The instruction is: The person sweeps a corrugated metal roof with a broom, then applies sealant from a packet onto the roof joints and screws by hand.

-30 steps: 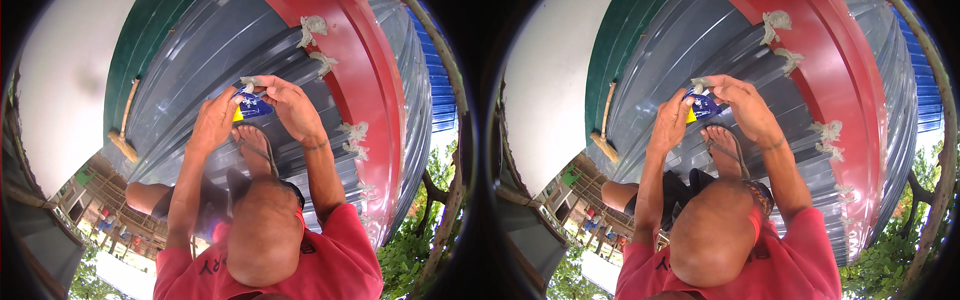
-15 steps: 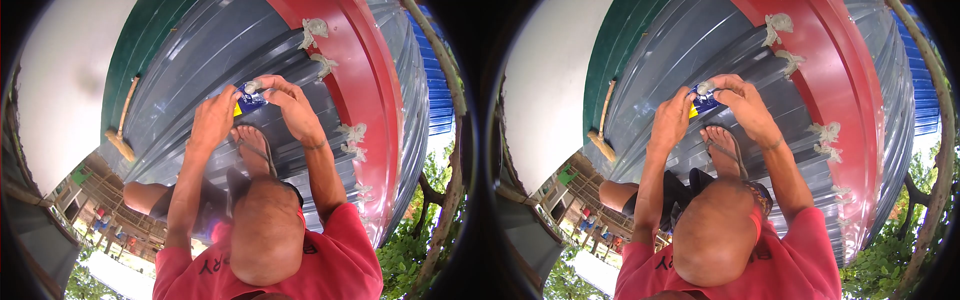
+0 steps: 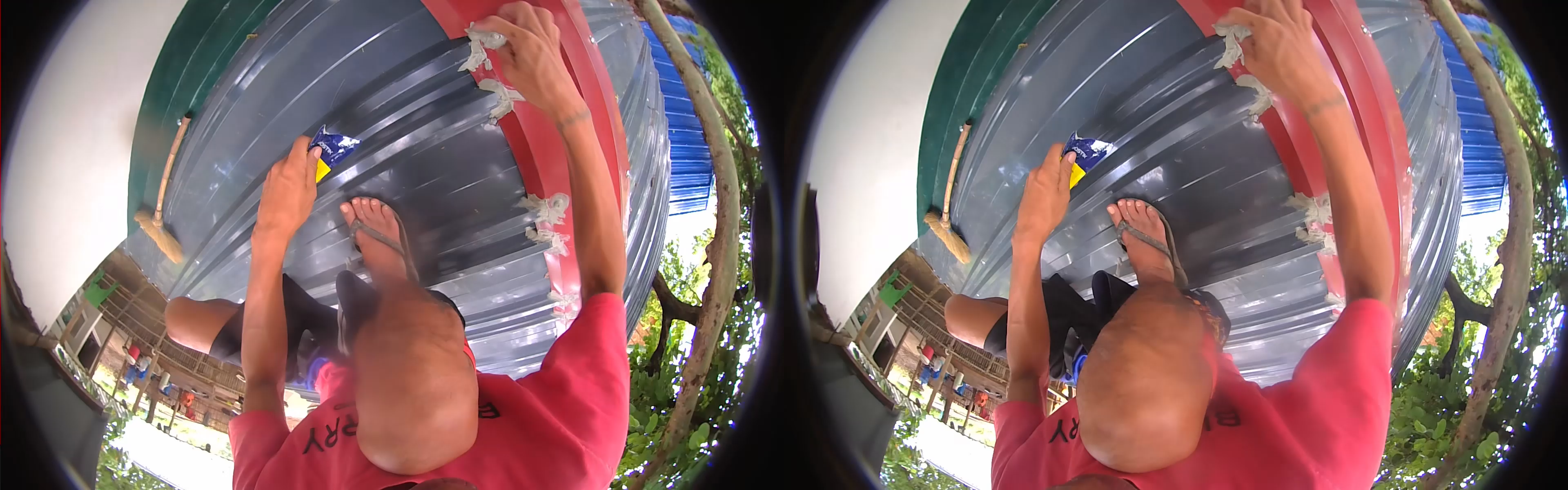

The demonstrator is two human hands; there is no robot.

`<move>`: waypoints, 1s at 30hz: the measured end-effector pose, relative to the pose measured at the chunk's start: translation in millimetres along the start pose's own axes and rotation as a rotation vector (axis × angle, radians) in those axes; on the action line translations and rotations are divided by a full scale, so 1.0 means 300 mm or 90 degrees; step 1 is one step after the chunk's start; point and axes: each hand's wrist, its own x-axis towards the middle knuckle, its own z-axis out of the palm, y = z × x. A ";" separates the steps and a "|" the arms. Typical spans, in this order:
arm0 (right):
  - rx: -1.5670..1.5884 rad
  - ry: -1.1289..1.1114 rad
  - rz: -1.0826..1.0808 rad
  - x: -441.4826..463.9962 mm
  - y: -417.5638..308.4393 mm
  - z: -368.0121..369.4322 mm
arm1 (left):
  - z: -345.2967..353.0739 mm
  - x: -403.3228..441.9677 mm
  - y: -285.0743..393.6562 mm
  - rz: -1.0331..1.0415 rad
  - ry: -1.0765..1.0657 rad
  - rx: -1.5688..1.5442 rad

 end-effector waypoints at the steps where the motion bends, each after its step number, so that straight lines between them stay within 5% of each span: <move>1: 0.009 -0.037 -0.030 0.020 0.000 0.017 | 0.006 0.002 0.000 0.012 0.002 -0.015; 10: -0.020 -0.139 -0.097 0.101 -0.005 0.030 | 0.007 -0.016 -0.009 0.006 -0.005 -0.065; 30: -0.299 -0.068 -0.323 0.039 0.053 -0.006 | 0.002 -0.026 -0.026 0.005 -0.030 -0.071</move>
